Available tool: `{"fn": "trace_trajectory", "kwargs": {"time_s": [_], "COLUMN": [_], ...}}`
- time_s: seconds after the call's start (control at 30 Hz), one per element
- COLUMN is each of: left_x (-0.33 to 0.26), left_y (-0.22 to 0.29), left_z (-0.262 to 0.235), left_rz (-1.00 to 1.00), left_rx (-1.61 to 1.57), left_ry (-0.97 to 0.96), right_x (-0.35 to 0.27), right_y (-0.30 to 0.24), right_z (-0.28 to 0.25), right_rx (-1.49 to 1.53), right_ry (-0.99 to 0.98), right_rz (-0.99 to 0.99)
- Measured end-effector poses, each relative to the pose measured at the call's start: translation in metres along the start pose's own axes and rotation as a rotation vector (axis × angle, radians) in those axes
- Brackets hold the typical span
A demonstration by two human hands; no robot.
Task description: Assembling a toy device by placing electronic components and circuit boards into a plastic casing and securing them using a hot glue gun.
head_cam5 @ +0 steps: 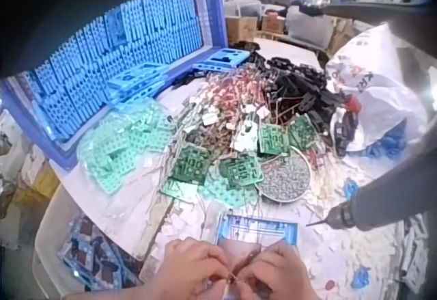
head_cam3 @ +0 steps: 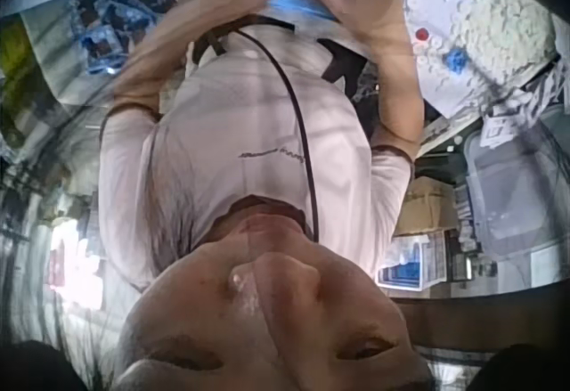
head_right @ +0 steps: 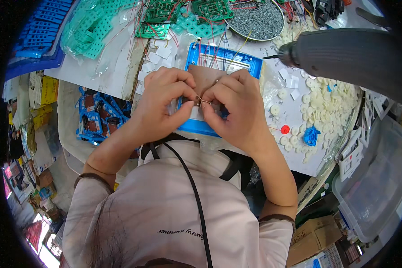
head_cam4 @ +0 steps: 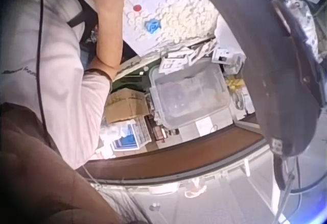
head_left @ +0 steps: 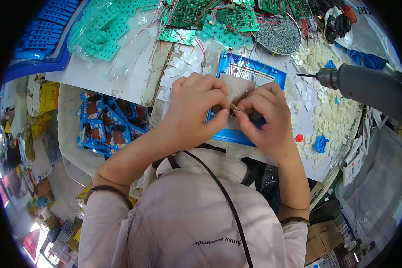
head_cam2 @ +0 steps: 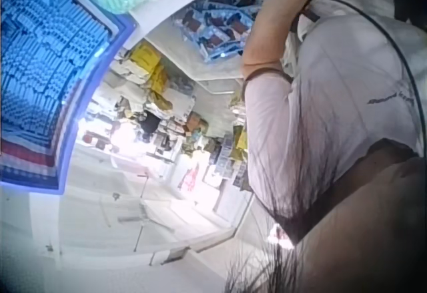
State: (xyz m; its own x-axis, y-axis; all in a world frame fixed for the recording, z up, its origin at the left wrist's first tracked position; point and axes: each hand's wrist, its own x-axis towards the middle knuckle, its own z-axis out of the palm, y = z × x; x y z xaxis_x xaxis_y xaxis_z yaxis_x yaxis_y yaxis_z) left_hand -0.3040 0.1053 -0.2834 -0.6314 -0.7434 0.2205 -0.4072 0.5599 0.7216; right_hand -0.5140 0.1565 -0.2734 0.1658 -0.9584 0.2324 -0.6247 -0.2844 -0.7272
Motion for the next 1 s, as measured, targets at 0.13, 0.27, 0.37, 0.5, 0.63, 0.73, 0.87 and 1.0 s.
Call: {"fn": "trace_trajectory", "kwargs": {"time_s": [0.13, 0.27, 0.37, 0.5, 0.63, 0.73, 0.87, 1.0], "left_x": [0.004, 0.008, 0.008, 0.007, 0.007, 0.007, 0.007, 0.007], "left_y": [-0.011, -0.015, -0.013, -0.014, -0.014, -0.013, -0.013, -0.009], "left_z": [-0.009, -0.009, -0.01, -0.014, -0.014, -0.012, -0.009, -0.006], "left_rz": [0.081, 0.136, 0.158, 0.137, 0.125, 0.106, 0.113, 0.102], "left_rx": [0.012, 0.023, -0.001, -0.038, -0.052, -0.051, -0.026, -0.022], "left_ry": [-0.03, -0.062, -0.086, -0.132, -0.134, -0.129, -0.114, -0.094], "right_x": [0.002, 0.002, 0.001, 0.001, 0.001, 0.002, 0.001, 0.002], "right_y": [0.003, 0.002, 0.001, 0.003, 0.002, 0.003, 0.004, 0.003], "right_z": [-0.003, -0.003, -0.003, -0.003, -0.003, -0.003, -0.003, -0.002], "right_rx": [0.049, 0.033, 0.034, 0.031, 0.035, 0.033, 0.042, 0.03], "right_ry": [-0.009, -0.029, -0.024, -0.025, -0.029, -0.02, -0.025, -0.017], "right_rz": [-0.025, 0.002, 0.009, 0.007, 0.009, 0.002, -0.001, -0.002]}}
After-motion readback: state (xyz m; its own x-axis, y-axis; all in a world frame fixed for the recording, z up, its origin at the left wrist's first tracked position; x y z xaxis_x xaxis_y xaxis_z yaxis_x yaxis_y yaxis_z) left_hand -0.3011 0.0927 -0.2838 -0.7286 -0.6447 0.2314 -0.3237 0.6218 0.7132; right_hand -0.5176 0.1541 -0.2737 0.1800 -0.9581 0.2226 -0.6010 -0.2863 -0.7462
